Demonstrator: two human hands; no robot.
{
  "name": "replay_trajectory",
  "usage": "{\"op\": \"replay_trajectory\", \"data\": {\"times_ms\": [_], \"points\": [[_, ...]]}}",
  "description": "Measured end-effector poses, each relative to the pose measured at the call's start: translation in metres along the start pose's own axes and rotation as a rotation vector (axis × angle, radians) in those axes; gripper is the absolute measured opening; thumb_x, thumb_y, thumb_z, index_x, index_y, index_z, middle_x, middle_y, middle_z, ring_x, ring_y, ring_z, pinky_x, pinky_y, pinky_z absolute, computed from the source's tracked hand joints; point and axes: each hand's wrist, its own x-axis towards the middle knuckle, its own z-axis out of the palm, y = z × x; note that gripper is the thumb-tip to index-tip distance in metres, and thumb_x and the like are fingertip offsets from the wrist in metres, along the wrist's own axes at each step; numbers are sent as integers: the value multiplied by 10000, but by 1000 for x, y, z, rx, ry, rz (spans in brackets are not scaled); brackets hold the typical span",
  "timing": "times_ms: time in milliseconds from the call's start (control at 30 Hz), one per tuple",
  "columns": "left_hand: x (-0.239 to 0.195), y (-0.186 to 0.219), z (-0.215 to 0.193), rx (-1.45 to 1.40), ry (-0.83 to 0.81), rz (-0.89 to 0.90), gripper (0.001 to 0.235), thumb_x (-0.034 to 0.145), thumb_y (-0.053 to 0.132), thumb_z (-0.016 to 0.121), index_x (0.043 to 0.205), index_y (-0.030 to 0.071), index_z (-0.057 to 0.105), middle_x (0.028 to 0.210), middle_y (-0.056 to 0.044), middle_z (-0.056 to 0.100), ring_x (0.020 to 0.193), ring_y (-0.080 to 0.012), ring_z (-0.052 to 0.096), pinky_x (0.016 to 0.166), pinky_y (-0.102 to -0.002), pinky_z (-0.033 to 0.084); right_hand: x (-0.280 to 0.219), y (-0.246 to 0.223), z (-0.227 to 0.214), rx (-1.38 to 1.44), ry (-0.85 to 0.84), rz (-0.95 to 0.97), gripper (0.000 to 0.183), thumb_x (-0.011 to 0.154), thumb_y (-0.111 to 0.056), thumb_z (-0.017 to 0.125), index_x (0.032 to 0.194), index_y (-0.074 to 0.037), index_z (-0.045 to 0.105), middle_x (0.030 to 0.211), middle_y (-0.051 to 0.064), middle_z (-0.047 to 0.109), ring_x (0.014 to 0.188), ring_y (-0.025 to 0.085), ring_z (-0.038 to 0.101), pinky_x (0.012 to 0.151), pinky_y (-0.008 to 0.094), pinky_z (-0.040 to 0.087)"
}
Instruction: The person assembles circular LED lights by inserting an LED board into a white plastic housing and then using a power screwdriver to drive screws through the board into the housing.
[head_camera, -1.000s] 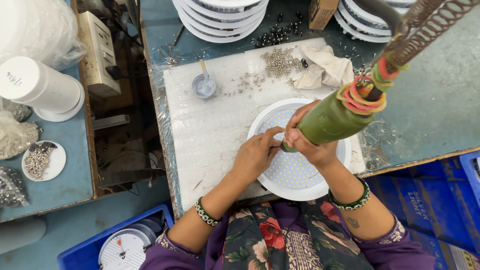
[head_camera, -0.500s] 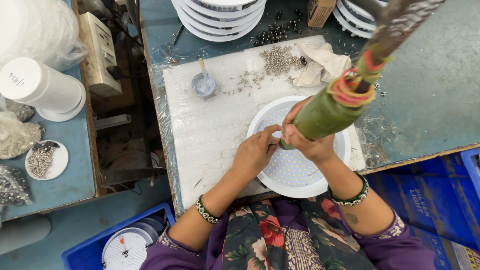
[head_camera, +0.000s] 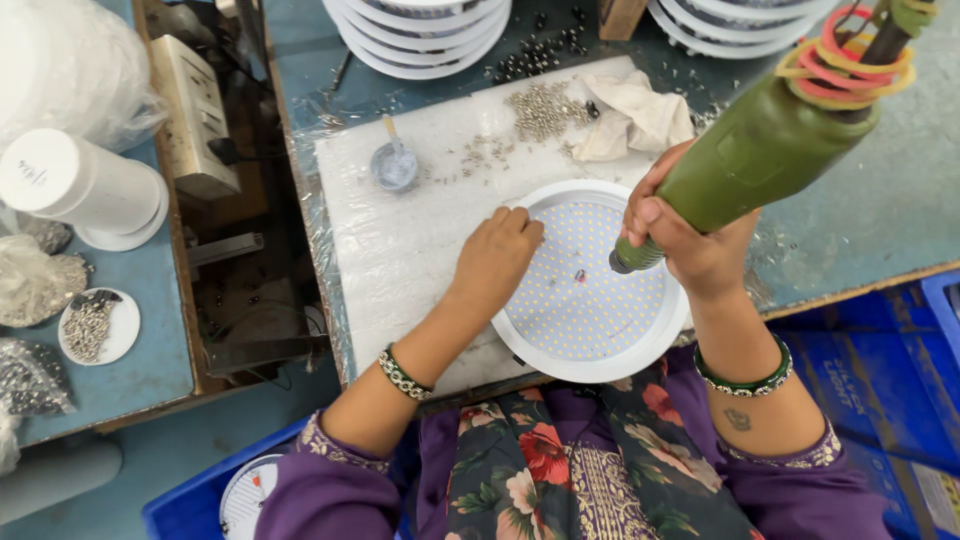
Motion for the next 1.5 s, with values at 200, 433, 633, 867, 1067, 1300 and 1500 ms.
{"op": "replay_trajectory", "data": {"times_ms": [200,433,633,867,1067,1300,1500], "points": [[1,14,-5,-471,-43,22,104,882,92,750,937,49,673,923,-86,686,894,-266,675,774,-369,547,-19,-11,-14,45,12,23,268,967,8,710,1140,8,505,774,98,578,627,168,609,610,306,543],[-7,56,21,-1335,-195,-436,346,944,60,711,1246,31,545,989,-103,776,899,-127,732,817,-279,595,-22,-20,-10,135,-3,35,324,994,-35,752,1154,-11,472,802,95,572,646,160,593,627,311,537],[-10,50,25,-1429,-192,-442,399,968,2,667,1309,27,462,1013,-124,761,940,-145,743,858,-290,620,-17,-20,-3,122,-30,-32,334,1001,-102,757,1141,-12,467,774,94,575,624,160,592,621,307,530],[-8,50,28,-1420,-207,-452,398,971,-13,643,1317,24,450,1017,-142,745,944,-171,749,855,-300,624,-19,-17,-3,127,-38,-23,347,1006,-126,760,1139,-19,458,765,87,571,616,152,584,618,295,528],[-4,50,26,-1422,-230,-392,404,991,-16,602,1349,33,419,1033,-146,741,963,-186,755,857,-304,624,-20,-16,-3,77,-25,-64,338,1013,-130,744,1137,-11,452,768,92,571,612,152,582,611,289,534],[-3,50,26,-1418,-225,-337,395,1006,-17,577,1354,39,397,1015,-133,734,961,-181,738,872,-304,606,-20,-11,-5,79,-28,-56,360,1009,-129,745,1179,-27,444,780,100,571,612,157,584,606,293,533],[-4,48,30,-1277,-208,-318,397,1002,17,608,1348,40,415,980,-121,736,905,-168,734,832,-302,602,-20,-12,-6,87,-25,-71,361,1009,-160,759,1133,-11,455,770,95,572,611,158,582,604,290,532]]}}
